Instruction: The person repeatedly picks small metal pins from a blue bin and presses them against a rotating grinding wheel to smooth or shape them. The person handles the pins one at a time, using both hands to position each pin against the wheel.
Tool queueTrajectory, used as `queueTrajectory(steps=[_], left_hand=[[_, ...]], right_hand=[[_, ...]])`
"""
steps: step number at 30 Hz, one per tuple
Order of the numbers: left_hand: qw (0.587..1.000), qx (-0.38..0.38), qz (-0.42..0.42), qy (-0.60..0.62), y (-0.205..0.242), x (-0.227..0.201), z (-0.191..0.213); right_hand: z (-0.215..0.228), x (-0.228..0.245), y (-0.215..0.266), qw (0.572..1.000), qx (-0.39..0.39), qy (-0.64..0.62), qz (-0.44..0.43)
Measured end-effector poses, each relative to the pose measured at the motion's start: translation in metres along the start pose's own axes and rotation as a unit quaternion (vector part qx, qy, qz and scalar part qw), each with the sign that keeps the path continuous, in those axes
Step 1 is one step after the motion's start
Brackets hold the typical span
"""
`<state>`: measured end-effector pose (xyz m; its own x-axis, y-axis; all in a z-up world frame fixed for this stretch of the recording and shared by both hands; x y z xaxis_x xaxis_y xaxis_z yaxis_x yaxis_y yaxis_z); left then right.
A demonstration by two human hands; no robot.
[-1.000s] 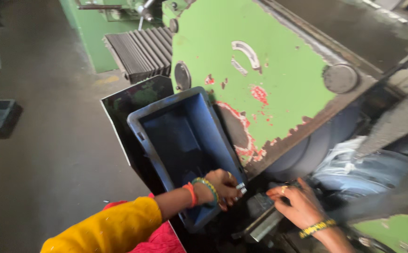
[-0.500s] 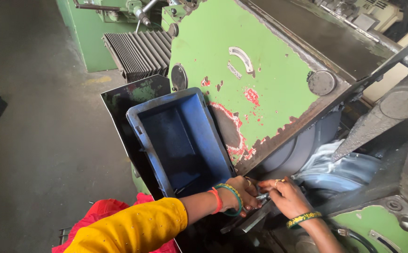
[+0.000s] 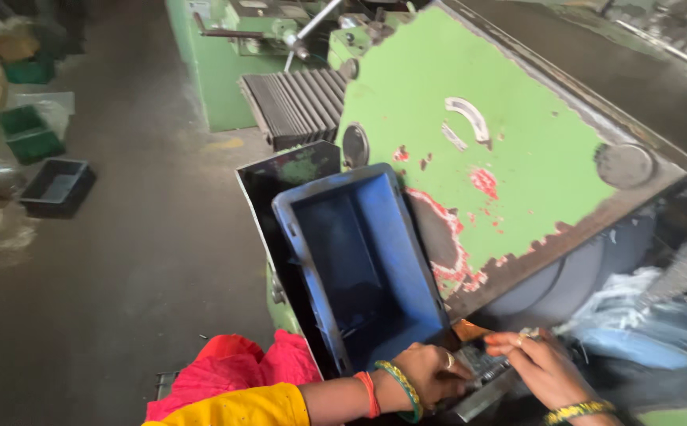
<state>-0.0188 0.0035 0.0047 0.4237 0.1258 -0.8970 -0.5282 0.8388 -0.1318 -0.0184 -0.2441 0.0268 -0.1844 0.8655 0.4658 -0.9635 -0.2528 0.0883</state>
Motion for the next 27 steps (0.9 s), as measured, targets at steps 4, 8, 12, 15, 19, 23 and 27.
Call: queueTrajectory(steps=[4, 8, 12, 15, 19, 23, 27], left_hand=[[1.0, 0.023, -0.002, 0.021, -0.003, 0.014, 0.003], [0.999, 0.019, -0.04, 0.0, -0.025, 0.013, 0.001], [0.983, 0.103, 0.068, 0.133, -0.045, 0.016, 0.003], [0.978, 0.189, 0.054, 0.072, -0.057, 0.02, 0.03], [0.835, 0.235, 0.177, -0.465, -0.066, 0.062, 0.076], [0.757, 0.396, 0.239, -0.462, -0.058, 0.139, 0.069], [0.712, 0.458, 0.27, -0.459, -0.033, 0.216, 0.038]], right_hand=[[0.001, 0.005, -0.004, 0.996, 0.038, -0.077, 0.015], [0.008, 0.025, 0.004, 0.996, 0.087, 0.0, -0.012], [0.01, 0.054, 0.007, 0.978, 0.125, 0.154, -0.07], [0.008, 0.07, 0.005, 0.945, 0.198, 0.208, -0.155], [0.012, 0.088, 0.004, 0.941, 0.192, 0.21, -0.181], [0.014, 0.091, 0.005, 0.921, 0.242, 0.222, -0.21], [0.01, 0.091, 0.007, 0.916, 0.248, 0.235, -0.21]])
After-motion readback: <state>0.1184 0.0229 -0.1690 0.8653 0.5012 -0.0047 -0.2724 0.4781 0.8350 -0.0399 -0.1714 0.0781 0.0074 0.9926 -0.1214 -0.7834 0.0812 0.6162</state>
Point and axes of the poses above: each hand's wrist, its own y-axis away from the middle knuckle, its own z-axis out of the back of the hand, x = y × z, the point moved 4 cm from there along -y, towards the middle knuckle, and after that the axes turned 11 degrees about x, right-handed, at the moved point
